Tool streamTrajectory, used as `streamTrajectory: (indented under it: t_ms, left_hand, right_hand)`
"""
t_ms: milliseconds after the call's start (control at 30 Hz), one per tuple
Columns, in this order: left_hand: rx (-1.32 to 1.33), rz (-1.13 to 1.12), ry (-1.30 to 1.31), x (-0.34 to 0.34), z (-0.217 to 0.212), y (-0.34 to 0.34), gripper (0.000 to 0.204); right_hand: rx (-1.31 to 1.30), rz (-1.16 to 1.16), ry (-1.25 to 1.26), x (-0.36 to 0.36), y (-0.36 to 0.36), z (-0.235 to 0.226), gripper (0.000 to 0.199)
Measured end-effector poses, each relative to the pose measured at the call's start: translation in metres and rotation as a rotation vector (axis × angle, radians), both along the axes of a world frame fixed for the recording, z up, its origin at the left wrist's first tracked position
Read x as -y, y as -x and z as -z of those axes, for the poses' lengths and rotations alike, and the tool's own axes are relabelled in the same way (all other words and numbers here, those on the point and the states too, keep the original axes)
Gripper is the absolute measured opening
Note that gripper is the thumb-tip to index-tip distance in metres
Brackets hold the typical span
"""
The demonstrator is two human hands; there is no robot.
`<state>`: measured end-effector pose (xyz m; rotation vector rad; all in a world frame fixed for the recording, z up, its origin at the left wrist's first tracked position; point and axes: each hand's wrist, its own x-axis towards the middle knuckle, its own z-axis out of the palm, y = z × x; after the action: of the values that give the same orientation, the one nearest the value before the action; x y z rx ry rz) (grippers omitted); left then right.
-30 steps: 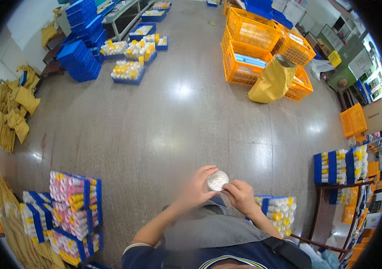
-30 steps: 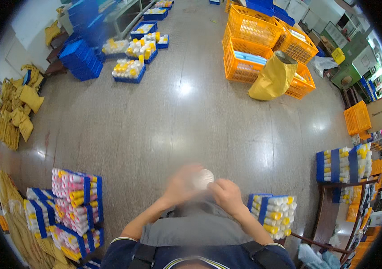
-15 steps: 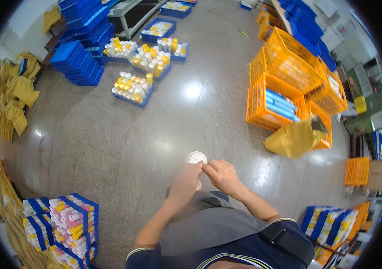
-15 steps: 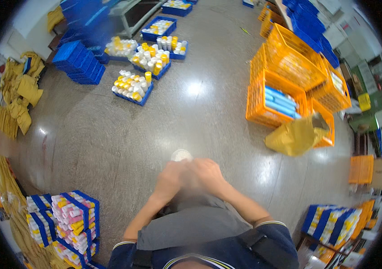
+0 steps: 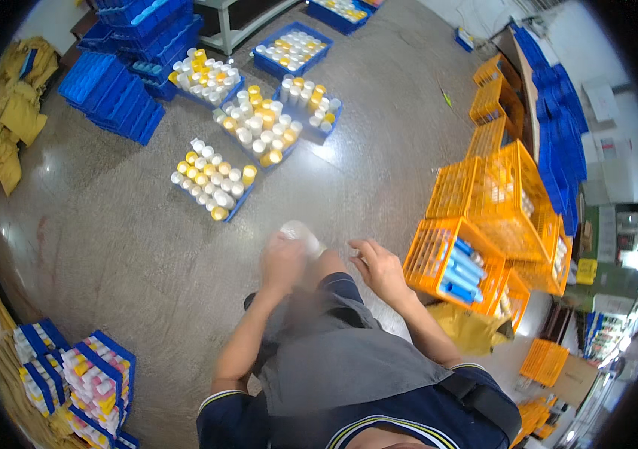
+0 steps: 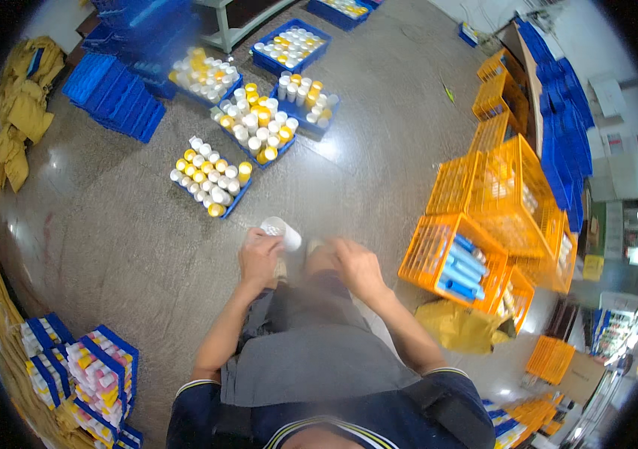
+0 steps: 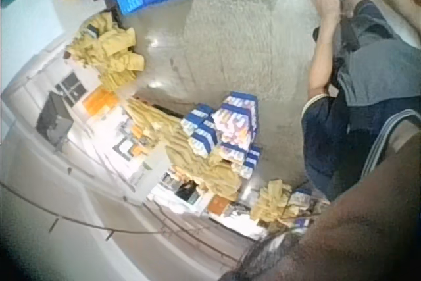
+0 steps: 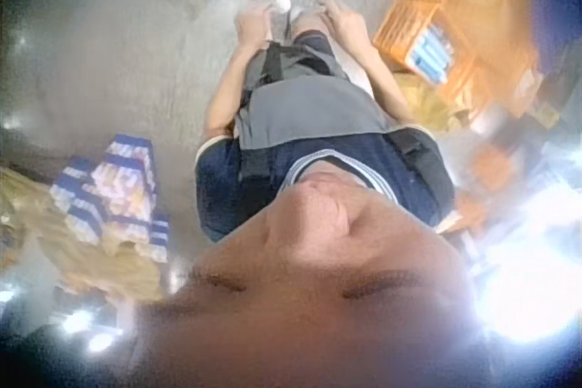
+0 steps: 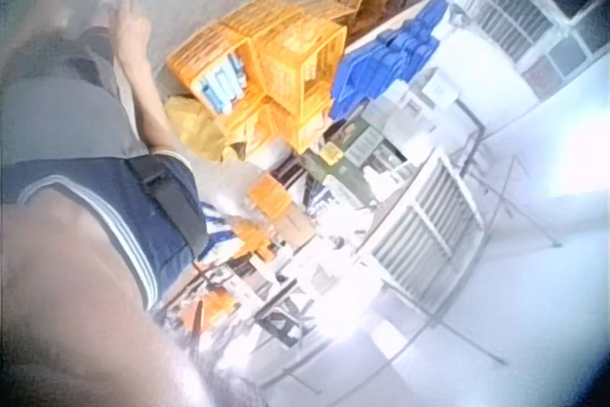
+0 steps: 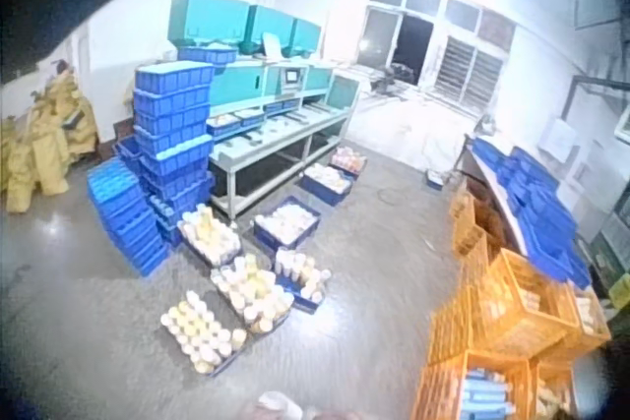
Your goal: The person repeatedly picks up white and yellow plastic cups, pours small white pellets into them from a larger container, and places them into blue trays. They also use a digital scale to measure pellets and interact with a machine's touchscreen.
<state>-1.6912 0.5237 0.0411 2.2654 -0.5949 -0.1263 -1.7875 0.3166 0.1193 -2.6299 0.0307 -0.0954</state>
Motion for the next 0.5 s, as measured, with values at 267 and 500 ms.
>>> streamTrajectory:
  t_ms: [267,500]
  left_hand:
    - [-0.236,-0.608,-0.021,0.042,0.168,-0.241,0.019]
    - [-0.409,-0.937,0.148,0.068,0.325,-0.367,0.022]
  right_hand:
    - [-0.488,-0.247,0.309,0.157,-0.254,0.147,0.034]
    - [-0.551,-0.408,0.206,0.210,-0.456,0.223,0.032]
